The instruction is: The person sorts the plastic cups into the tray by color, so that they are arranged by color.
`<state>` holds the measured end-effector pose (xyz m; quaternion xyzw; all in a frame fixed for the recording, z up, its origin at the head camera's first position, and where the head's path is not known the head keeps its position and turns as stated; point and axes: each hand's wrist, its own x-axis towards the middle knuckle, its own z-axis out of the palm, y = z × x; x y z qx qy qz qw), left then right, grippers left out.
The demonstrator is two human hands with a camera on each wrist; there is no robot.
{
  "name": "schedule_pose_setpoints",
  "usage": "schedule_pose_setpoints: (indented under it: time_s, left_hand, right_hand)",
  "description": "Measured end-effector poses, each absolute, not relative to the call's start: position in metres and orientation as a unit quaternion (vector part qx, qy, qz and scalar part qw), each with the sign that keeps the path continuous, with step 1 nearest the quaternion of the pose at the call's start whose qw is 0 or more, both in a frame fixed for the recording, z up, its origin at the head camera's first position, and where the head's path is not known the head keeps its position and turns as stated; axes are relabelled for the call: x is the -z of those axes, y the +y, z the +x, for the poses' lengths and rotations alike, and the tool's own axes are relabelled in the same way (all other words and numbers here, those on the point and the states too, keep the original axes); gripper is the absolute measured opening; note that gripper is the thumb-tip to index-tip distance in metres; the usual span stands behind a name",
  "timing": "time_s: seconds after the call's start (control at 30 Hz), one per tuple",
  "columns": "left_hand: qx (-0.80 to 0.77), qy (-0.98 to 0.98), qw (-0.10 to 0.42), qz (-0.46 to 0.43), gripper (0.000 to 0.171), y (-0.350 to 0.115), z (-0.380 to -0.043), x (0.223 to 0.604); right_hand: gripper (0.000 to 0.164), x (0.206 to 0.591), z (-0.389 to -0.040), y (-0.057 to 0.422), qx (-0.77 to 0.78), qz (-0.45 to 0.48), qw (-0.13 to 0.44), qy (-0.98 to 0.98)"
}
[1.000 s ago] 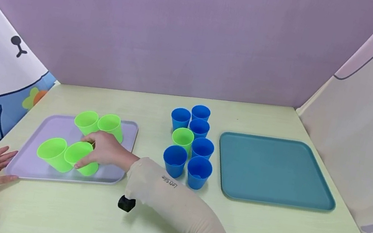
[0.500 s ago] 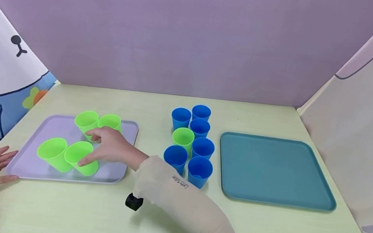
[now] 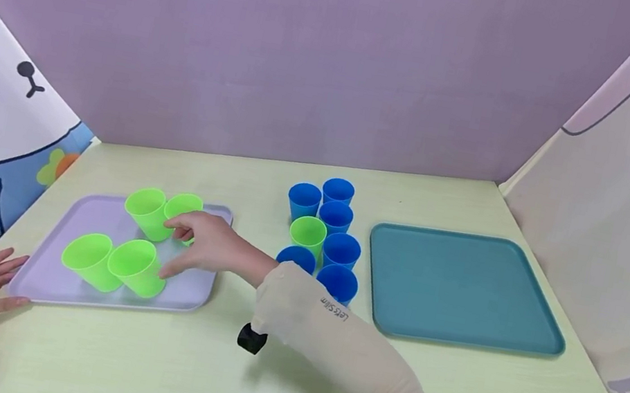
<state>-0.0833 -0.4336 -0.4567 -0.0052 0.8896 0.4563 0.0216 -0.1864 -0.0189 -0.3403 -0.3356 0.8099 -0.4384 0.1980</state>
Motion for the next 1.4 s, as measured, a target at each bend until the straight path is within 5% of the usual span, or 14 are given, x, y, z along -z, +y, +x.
schedule_pose_setpoints:
  time_s: [1.4]
  left_hand:
    - [-0.459, 0.888, 0.022, -0.002, 0.098, -0.437, -0.083, 0.458]
  right_hand:
    - [0.069, 0.316, -0.21, 0.136, 0.418, -0.243, 0.161, 0.86]
